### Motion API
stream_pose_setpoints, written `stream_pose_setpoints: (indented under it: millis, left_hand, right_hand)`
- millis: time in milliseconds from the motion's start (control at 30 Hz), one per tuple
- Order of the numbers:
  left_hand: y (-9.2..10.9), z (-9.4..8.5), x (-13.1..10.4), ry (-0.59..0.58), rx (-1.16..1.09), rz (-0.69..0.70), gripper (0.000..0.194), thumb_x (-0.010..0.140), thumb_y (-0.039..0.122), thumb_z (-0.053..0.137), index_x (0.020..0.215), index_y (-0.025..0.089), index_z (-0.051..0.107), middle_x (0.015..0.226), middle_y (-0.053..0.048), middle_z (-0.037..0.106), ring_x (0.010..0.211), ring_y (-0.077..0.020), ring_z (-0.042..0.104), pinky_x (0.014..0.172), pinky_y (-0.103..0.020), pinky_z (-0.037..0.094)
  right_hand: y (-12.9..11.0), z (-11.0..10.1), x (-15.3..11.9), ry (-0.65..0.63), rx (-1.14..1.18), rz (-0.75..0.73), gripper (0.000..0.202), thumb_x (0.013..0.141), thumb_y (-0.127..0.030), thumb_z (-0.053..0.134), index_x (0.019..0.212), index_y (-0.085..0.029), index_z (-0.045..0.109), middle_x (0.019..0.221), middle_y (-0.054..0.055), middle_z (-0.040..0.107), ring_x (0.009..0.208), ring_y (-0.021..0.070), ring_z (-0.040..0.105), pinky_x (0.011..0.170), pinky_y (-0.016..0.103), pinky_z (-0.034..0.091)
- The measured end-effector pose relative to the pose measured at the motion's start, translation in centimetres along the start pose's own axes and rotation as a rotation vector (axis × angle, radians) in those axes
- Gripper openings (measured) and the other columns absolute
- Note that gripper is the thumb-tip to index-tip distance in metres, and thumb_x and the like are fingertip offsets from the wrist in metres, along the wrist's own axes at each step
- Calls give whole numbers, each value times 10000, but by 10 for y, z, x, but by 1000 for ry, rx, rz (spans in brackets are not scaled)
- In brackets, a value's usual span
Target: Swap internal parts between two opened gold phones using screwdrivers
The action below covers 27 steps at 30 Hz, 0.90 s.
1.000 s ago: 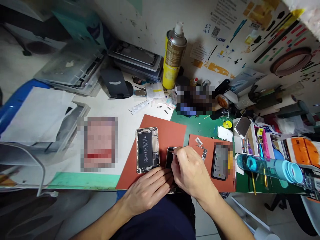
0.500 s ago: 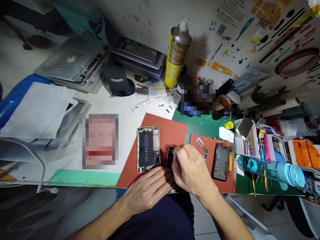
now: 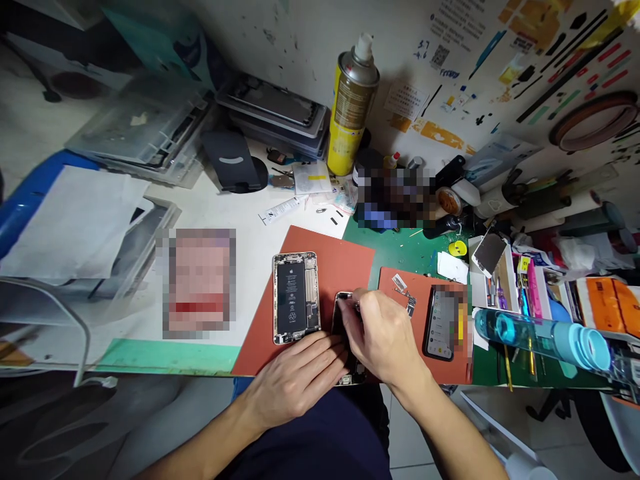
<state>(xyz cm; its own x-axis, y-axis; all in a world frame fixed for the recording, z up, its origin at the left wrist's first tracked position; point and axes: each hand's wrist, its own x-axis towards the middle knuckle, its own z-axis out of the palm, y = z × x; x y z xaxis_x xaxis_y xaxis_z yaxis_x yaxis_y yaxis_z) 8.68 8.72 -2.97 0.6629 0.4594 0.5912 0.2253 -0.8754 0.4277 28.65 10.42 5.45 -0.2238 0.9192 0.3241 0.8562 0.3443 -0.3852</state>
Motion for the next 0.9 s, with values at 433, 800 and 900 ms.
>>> stream_pose_setpoints:
  millis: [433,800,900]
  left_hand:
    - [1,-11,6,125,-93,-161,201,1006,76,708,1200,127,712,1014,-76,805,968,-220,763,895,-400,657]
    - [-25,-14,43,71,-97,-455,141,1142,239,537,1160,201,671,1050,-34,774,933,-183,738,875,-358,623]
    - [-31,-14,46,49,-84,-411,198,1146,196,501,1054,200,676,970,-10,763,883,-163,719,847,-333,609]
  right_hand:
    - [9,1,-29,254,238,427,155,1051,-283,729,1068,-255,577,854,-20,667,633,140,670,552,259,530]
    - [13,10,-37,356,837,816,352,971,-469,839,992,-257,559,711,-68,614,590,141,635,576,269,554]
    - [15,12,-38,352,897,812,345,977,-451,839,998,-261,551,702,-80,596,586,137,630,583,272,559]
